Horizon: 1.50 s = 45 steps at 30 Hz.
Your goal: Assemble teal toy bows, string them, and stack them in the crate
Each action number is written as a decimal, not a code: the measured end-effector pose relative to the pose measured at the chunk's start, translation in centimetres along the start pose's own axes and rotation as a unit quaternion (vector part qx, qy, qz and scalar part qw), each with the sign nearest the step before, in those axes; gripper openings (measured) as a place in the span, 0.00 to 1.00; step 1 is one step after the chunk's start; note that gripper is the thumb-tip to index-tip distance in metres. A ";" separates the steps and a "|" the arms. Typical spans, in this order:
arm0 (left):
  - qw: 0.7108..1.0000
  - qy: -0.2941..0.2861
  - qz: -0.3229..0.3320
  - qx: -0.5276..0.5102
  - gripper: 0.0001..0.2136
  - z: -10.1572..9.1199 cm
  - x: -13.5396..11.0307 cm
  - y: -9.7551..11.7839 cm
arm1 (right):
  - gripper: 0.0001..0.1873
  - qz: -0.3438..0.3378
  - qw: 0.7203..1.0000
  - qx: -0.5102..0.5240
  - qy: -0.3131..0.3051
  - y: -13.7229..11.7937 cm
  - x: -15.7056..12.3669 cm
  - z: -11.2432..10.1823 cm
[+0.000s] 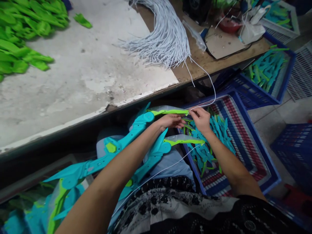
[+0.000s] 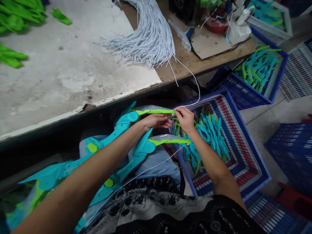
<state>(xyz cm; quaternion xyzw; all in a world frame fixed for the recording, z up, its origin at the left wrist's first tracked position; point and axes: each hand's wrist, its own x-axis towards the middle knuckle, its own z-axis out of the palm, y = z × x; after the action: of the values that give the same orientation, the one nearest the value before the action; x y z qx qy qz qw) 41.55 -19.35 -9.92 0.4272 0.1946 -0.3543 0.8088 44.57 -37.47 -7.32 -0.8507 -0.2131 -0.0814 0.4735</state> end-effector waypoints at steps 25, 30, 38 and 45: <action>0.998 -0.052 0.021 -0.017 0.04 0.2 2.8 -0.4 | 0.10 -0.042 0.992 -0.048 -0.109 2.1 -0.5 0.8; 0.995 0.063 0.053 0.052 0.09 -1.2 -2.4 -0.8 | 0.19 -0.022 0.990 -0.062 -0.122 2.8 -1.2 0.2; 0.935 0.247 0.249 -0.052 0.12 -5.4 -19.0 -2.0 | 0.33 0.038 0.993 -0.021 -0.108 2.8 -2.7 -0.3; 0.933 0.148 0.220 -0.245 0.11 -2.3 -15.9 -6.7 | 0.39 0.081 0.992 -0.059 -0.077 2.8 -2.4 -1.3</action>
<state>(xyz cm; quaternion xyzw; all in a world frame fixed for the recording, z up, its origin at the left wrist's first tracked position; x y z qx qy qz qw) 25.86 -13.55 -5.13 0.2956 0.2942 -0.0418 0.9079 43.69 -40.53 -9.59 -0.8955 -0.1742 0.0104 0.4095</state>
